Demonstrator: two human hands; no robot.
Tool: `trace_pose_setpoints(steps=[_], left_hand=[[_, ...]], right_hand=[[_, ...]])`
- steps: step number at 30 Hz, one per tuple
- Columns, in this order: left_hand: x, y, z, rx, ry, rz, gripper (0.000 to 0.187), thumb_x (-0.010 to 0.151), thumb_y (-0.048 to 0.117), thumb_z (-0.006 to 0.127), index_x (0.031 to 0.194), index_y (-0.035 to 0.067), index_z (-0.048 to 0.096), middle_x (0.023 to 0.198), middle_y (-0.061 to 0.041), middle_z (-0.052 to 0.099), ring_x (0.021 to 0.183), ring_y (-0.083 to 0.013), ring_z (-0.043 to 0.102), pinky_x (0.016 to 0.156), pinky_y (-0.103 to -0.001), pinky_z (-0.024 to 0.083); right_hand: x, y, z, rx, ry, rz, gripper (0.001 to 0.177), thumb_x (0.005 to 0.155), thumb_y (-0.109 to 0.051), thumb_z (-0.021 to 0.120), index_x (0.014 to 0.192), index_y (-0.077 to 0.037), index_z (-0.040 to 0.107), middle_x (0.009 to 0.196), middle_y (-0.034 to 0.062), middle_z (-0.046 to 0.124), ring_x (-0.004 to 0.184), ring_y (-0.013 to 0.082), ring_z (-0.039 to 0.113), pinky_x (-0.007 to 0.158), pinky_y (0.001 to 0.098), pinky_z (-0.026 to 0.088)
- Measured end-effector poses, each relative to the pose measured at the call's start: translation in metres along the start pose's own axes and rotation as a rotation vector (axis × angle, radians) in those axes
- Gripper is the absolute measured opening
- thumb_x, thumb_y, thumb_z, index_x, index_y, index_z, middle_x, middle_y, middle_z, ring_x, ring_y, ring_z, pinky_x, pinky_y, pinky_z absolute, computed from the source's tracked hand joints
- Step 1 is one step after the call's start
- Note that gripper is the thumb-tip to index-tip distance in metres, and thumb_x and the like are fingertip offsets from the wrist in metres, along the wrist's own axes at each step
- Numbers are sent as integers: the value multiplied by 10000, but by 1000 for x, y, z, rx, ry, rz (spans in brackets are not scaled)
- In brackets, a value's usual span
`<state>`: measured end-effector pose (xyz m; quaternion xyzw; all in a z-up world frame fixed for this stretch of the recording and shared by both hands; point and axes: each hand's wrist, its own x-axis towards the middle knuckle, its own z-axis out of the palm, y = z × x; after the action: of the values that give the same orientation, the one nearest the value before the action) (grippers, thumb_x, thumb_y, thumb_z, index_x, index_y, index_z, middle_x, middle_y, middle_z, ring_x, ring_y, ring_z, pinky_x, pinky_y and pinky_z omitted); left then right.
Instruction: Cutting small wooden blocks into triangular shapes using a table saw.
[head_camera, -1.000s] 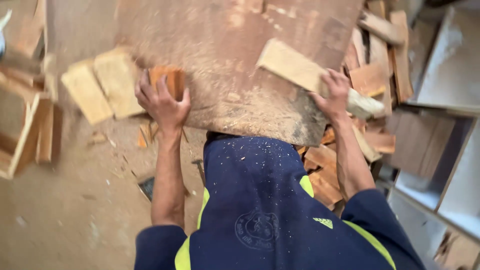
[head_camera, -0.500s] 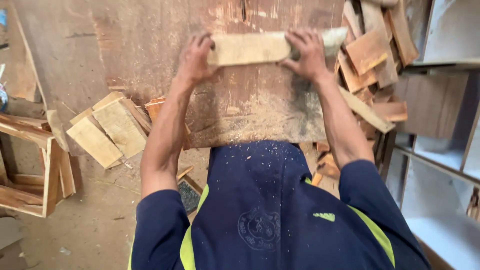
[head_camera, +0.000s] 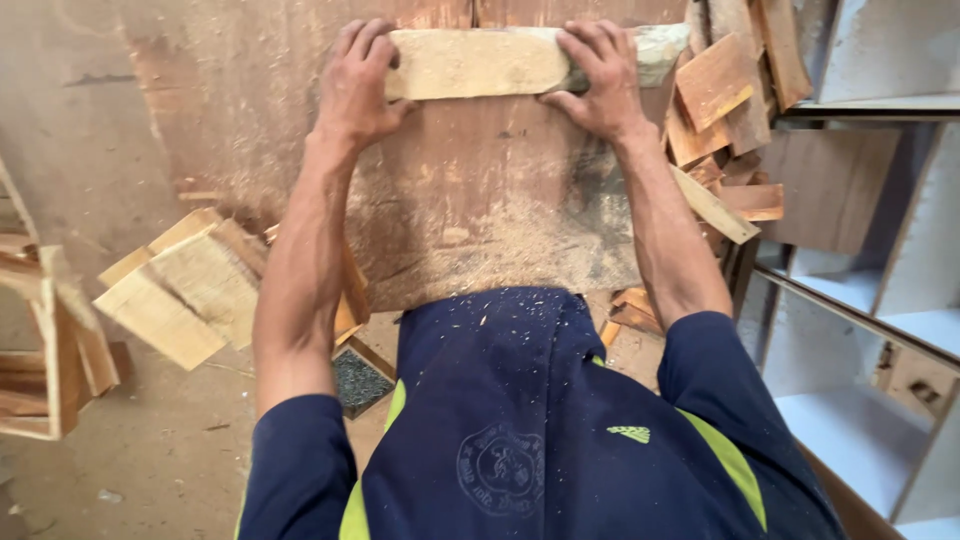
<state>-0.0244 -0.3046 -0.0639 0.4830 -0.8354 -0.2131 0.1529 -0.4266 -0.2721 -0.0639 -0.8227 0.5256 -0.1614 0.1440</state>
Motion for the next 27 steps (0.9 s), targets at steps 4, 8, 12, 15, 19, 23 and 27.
trace_pose_setpoints(steps=[4, 8, 12, 15, 19, 23, 27], left_hand=[[-12, -15, 12, 67, -8, 48, 504, 808, 191, 952, 1107, 20, 584, 1524, -178, 538, 1467, -334, 450, 1278, -486, 386], [-6, -12, 1, 93, 1, 3, 546, 692, 221, 958, 1061, 46, 596, 1471, -218, 537, 1416, -387, 444, 1201, -533, 362], [18, -24, 1, 87, -1, 8, 490, 794, 206, 933, 1082, 39, 574, 1477, -214, 537, 1436, -364, 452, 1250, -515, 355], [27, -32, 5, 97, 41, -1, 526, 765, 201, 932, 1107, 29, 572, 1466, -213, 541, 1430, -368, 451, 1251, -519, 346], [44, -29, -5, 87, 92, -10, 549, 721, 175, 927, 1125, 46, 578, 1431, -199, 556, 1397, -385, 462, 1216, -522, 347], [61, -43, 5, 86, 56, -51, 562, 727, 130, 900, 1169, 26, 569, 1424, -207, 553, 1406, -368, 463, 1254, -518, 338], [80, -35, -12, 68, 66, -83, 563, 670, 131, 896, 1111, 21, 564, 1403, -224, 557, 1384, -380, 458, 1208, -517, 340]], right_hand=[[-6, 2, 13, 29, -11, -5, 841, 890, -545, 926, 1471, -26, 609, 1504, 170, 551, 1429, 340, 425, 1225, 557, 334], [5, -2, 14, 54, -26, -12, 791, 931, -517, 911, 1471, -28, 604, 1514, 167, 546, 1449, 338, 422, 1246, 563, 329], [23, 5, 8, 5, 34, -28, 768, 920, -497, 928, 1465, -46, 627, 1507, 146, 561, 1427, 328, 436, 1213, 529, 368], [34, 17, 22, 2, 79, -27, 806, 889, -522, 955, 1448, -38, 635, 1472, 147, 574, 1381, 312, 455, 1181, 508, 392], [45, 25, 23, 8, 102, 9, 827, 875, -532, 975, 1446, -40, 636, 1457, 146, 591, 1365, 295, 465, 1174, 487, 411], [61, 21, 16, 23, 124, 32, 827, 837, -509, 979, 1432, -43, 642, 1459, 138, 598, 1365, 308, 457, 1171, 493, 409], [79, 22, 12, 13, 138, 74, 833, 779, -495, 988, 1405, -54, 659, 1445, 125, 611, 1352, 310, 459, 1158, 517, 395]])
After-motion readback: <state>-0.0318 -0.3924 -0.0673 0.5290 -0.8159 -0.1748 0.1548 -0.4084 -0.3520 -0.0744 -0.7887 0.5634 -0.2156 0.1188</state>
